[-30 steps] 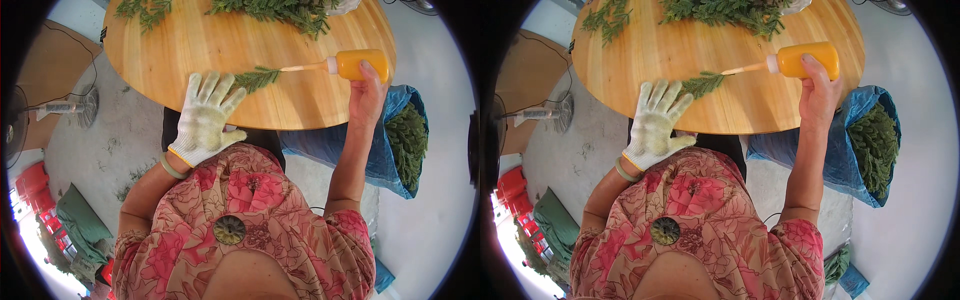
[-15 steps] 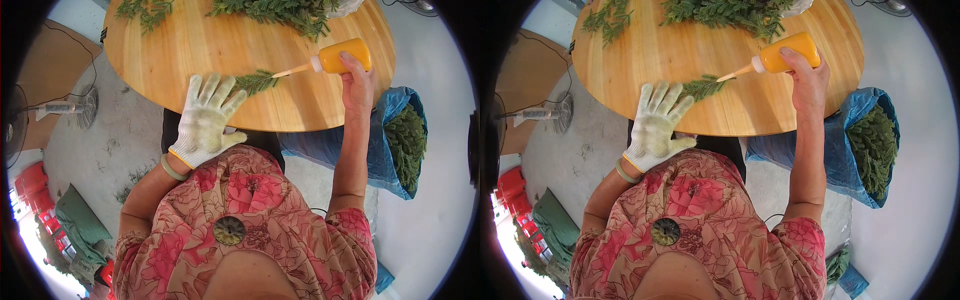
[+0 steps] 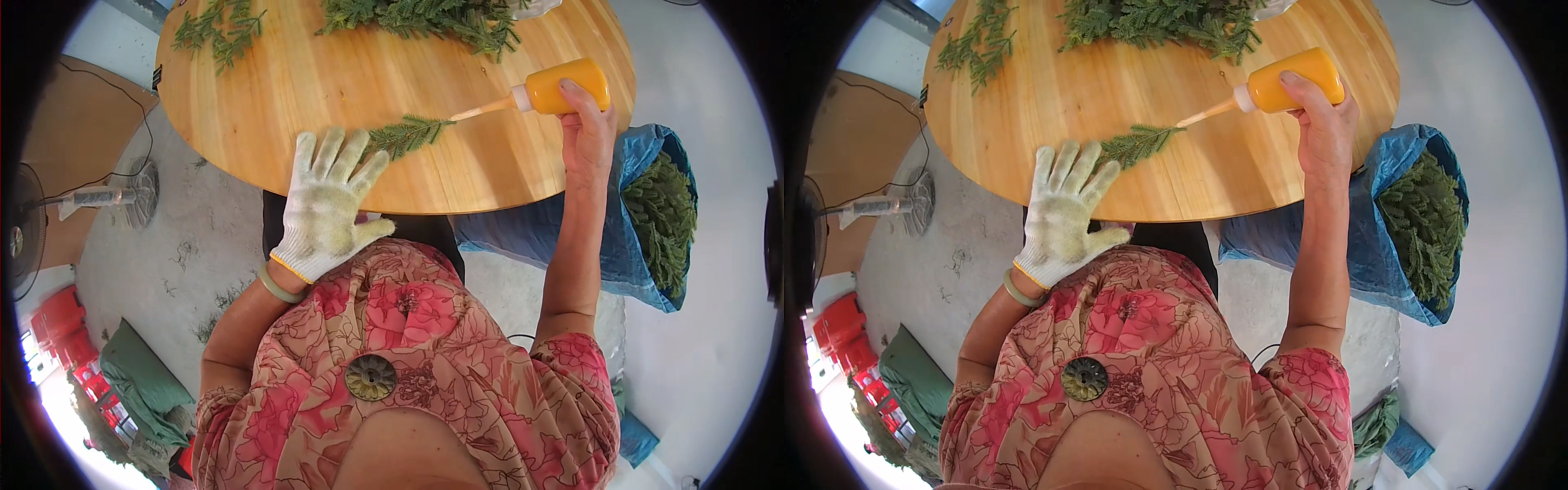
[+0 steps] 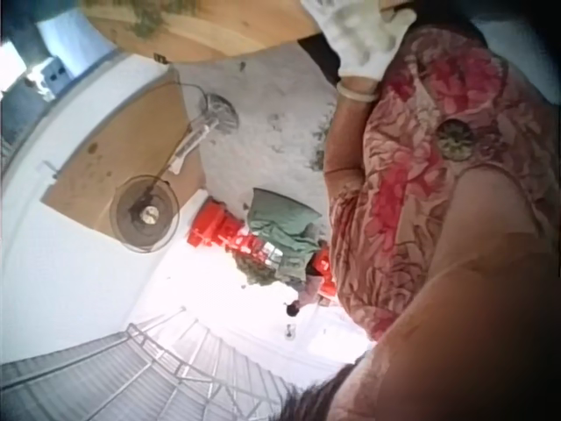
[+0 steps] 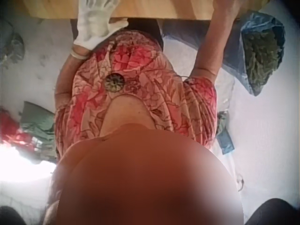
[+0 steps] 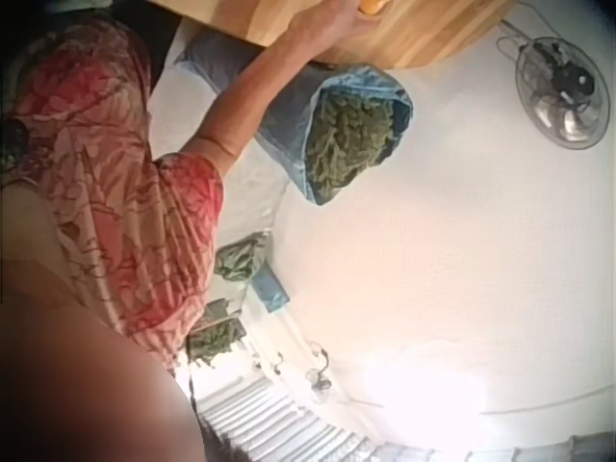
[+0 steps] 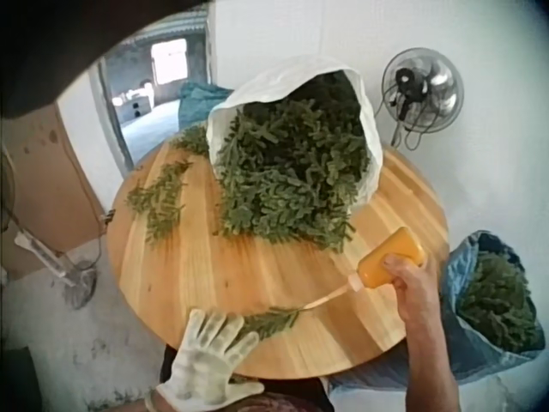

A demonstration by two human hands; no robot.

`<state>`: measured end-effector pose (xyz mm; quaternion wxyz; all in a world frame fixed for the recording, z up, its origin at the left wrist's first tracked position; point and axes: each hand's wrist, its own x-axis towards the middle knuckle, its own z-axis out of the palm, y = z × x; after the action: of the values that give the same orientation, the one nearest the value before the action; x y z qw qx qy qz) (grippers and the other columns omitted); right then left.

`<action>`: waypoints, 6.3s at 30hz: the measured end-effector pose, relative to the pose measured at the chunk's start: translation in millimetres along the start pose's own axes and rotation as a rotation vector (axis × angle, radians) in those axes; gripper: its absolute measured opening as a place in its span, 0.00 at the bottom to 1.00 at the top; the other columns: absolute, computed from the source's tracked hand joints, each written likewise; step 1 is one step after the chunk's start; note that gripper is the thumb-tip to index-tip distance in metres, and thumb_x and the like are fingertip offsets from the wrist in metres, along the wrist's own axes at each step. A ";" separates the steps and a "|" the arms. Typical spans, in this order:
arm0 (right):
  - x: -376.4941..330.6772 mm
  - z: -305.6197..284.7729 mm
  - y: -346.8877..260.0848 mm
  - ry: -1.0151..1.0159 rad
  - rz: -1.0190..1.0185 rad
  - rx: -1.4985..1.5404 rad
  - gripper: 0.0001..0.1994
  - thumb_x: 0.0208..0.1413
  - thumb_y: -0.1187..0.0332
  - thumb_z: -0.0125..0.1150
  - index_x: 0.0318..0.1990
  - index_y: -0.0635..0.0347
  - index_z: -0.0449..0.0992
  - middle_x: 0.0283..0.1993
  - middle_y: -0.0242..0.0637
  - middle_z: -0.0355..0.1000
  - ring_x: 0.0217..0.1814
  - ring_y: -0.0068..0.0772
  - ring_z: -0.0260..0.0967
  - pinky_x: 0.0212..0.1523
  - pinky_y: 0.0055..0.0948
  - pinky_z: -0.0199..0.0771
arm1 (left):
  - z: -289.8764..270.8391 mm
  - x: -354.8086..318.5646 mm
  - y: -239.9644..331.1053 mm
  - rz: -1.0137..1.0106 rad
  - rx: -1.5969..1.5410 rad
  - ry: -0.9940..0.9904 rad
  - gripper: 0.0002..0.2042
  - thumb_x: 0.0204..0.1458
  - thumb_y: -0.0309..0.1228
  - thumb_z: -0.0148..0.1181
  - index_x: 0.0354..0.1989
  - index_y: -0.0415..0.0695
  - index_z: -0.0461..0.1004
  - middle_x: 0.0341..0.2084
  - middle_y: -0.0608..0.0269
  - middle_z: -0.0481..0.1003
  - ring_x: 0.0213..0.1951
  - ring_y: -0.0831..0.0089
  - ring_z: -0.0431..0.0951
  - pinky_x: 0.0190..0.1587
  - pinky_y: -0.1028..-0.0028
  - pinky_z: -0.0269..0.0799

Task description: Applying a liquid from a squeeze bottle to small cedar or cypress branches.

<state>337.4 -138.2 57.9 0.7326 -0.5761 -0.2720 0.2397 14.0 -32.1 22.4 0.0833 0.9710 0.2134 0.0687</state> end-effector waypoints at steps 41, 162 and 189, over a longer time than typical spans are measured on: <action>-20.2 -180.1 64.3 0.165 0.008 0.441 0.14 0.59 0.67 0.63 0.50 0.60 0.76 0.47 0.36 0.79 0.49 0.34 0.78 0.50 0.36 0.78 | 19.1 39.2 -93.0 -0.564 0.503 0.303 0.38 0.54 0.65 0.52 0.64 0.48 0.69 0.66 0.54 0.66 0.68 0.52 0.60 0.70 0.55 0.50; -83.6 -36.7 39.4 0.016 0.341 0.739 0.23 0.58 0.56 0.65 0.51 0.65 0.70 0.48 0.46 0.73 0.29 0.33 0.63 0.66 0.57 0.67 | 47.9 -5.4 28.2 0.270 0.008 0.071 0.37 0.37 0.50 0.71 0.62 0.61 0.72 0.67 0.58 0.64 0.68 0.52 0.59 0.73 0.49 0.45; -92.2 23.5 75.3 -0.146 0.625 0.912 0.19 0.59 0.55 0.63 0.48 0.59 0.71 0.39 0.37 0.72 0.27 0.29 0.63 0.69 0.68 0.56 | 45.2 -3.0 40.8 0.095 -0.204 0.466 0.25 0.43 0.47 0.70 0.49 0.48 0.79 0.60 0.49 0.70 0.62 0.42 0.66 0.65 0.44 0.58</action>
<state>250.7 -166.0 -22.3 0.7811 -0.2361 -0.0070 0.5780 35.3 -75.9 -14.2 0.1260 0.9246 0.1728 0.3154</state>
